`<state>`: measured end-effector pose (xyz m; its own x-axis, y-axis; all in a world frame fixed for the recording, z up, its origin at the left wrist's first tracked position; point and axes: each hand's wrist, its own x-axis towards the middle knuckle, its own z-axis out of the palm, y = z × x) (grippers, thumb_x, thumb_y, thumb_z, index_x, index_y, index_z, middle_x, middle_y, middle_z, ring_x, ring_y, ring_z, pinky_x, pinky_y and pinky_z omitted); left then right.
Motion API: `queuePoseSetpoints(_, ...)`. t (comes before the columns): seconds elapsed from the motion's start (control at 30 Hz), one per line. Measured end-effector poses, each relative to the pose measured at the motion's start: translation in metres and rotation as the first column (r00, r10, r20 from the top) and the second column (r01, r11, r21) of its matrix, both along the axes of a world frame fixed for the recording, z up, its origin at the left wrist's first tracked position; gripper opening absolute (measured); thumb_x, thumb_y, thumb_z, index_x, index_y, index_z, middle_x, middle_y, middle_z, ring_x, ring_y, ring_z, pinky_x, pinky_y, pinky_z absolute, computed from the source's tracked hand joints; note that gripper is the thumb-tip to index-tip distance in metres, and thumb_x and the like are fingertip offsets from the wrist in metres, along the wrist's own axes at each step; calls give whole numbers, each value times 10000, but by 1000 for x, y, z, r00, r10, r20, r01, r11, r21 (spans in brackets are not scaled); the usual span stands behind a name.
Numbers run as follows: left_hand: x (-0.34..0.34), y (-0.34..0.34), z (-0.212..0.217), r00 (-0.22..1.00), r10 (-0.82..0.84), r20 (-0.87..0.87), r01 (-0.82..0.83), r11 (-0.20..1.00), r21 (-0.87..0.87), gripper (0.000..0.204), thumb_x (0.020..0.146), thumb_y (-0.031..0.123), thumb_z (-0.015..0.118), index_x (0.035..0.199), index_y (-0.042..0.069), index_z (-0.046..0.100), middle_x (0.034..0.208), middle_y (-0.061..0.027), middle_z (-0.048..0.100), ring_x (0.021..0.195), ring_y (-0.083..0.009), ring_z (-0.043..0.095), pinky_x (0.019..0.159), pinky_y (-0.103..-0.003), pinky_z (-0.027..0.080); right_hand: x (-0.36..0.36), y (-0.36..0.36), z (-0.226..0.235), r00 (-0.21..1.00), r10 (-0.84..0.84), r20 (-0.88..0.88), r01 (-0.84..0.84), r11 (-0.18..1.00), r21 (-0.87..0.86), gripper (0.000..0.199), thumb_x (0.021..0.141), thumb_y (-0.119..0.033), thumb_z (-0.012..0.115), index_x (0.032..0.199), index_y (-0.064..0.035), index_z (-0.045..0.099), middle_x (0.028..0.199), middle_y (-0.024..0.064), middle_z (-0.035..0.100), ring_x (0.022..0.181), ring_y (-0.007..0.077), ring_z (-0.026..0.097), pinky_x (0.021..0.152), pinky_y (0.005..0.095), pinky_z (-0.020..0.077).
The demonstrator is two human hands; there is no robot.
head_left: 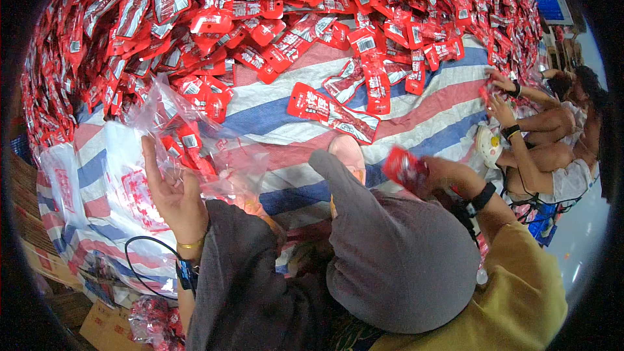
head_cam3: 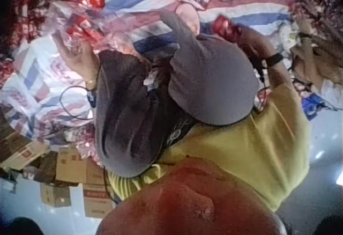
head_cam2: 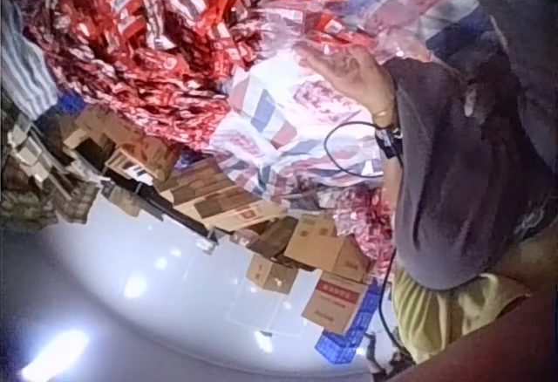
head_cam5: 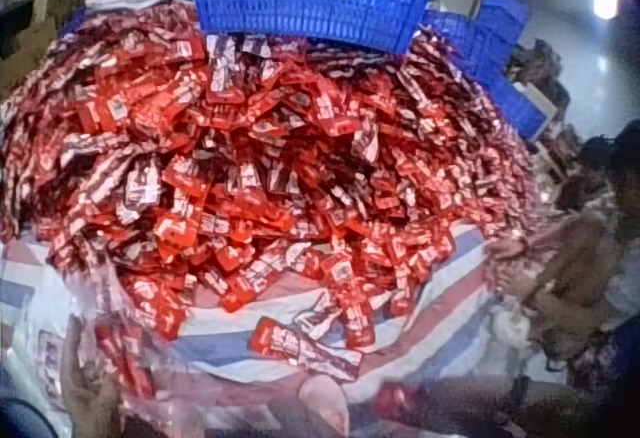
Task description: The recorder sorts small red packets from a large pile into transparent plastic bags while sitting on the floor.
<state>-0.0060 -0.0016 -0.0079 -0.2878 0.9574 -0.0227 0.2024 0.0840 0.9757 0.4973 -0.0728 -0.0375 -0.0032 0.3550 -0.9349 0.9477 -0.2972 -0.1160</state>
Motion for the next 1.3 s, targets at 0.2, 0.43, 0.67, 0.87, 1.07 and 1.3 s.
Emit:
queuePoseSetpoints(0.2, 21, 5, -3, 998, -64, 2, 64, 997, -39, 854, 837, -158, 491, 1629, 37, 235, 1681, -139, 291, 749, -19, 526, 642, -174, 458, -28, 99, -85, 532, -600, -598, 845, 322, 428, 652, 709, -93, 850, 1298, -14, 582, 1172, 132, 698, 1063, 229, 673, 908, 380, 548)
queuePoseSetpoints(0.43, 7, 1, 0, 999, -28, 27, 30, 998, -62, 850, 840, -154, 520, 1622, 7, 229, 1670, -159, 306, 730, -20, 519, 637, -189, 461, -81, 151, -104, 998, -12, -69, 67, 456, 888, 663, 715, -199, 807, 1265, 2, 496, 1165, 280, 654, 1100, 448, 642, 937, 513, 522)
queuePoseSetpoints(0.67, 11, 3, -9, 996, -46, 76, 47, 999, -16, 834, 842, -148, 522, 1613, 2, 243, 1678, -136, 301, 757, -40, 569, 664, -182, 487, -115, 114, -119, 940, 332, -76, -149, 601, 786, 1215, 630, -354, 937, 1561, -36, 223, 1413, 314, 487, 1270, 481, 539, 1020, 468, 486)
queuePoseSetpoints(0.87, 11, 1, -8, 998, -42, 53, 43, 999, -13, 810, 854, -142, 507, 1611, 6, 258, 1684, -119, 297, 760, -29, 570, 642, -180, 466, -134, 104, -92, 991, -95, -98, 136, 728, 672, 1297, 570, -489, 968, 1540, 13, 267, 1377, 280, 512, 1281, 461, 528, 1065, 538, 456)
queuePoseSetpoints(1.07, 0, 5, -19, 994, -79, -79, 84, 995, 58, 779, 850, -138, 525, 1591, 1, 327, 1619, -98, 410, 757, -2, 495, 656, -163, 436, -158, 64, -91, 956, 293, -12, -223, 754, 617, 812, 700, -421, 866, 1299, -22, 488, 1106, 221, 680, 1050, 446, 662, 883, 509, 535)
queuePoseSetpoints(1.3, -8, -5, -18, 996, -28, -89, 26, 999, -27, 660, 849, -138, 517, 1497, -11, 491, 1520, -125, 508, 1160, -133, 530, 904, -241, 454, -91, 160, -73, 848, 524, -83, -345, 664, 663, 842, 647, -359, 875, 1378, -108, 540, 1322, 221, 618, 1151, 395, 640, 938, 500, 541)
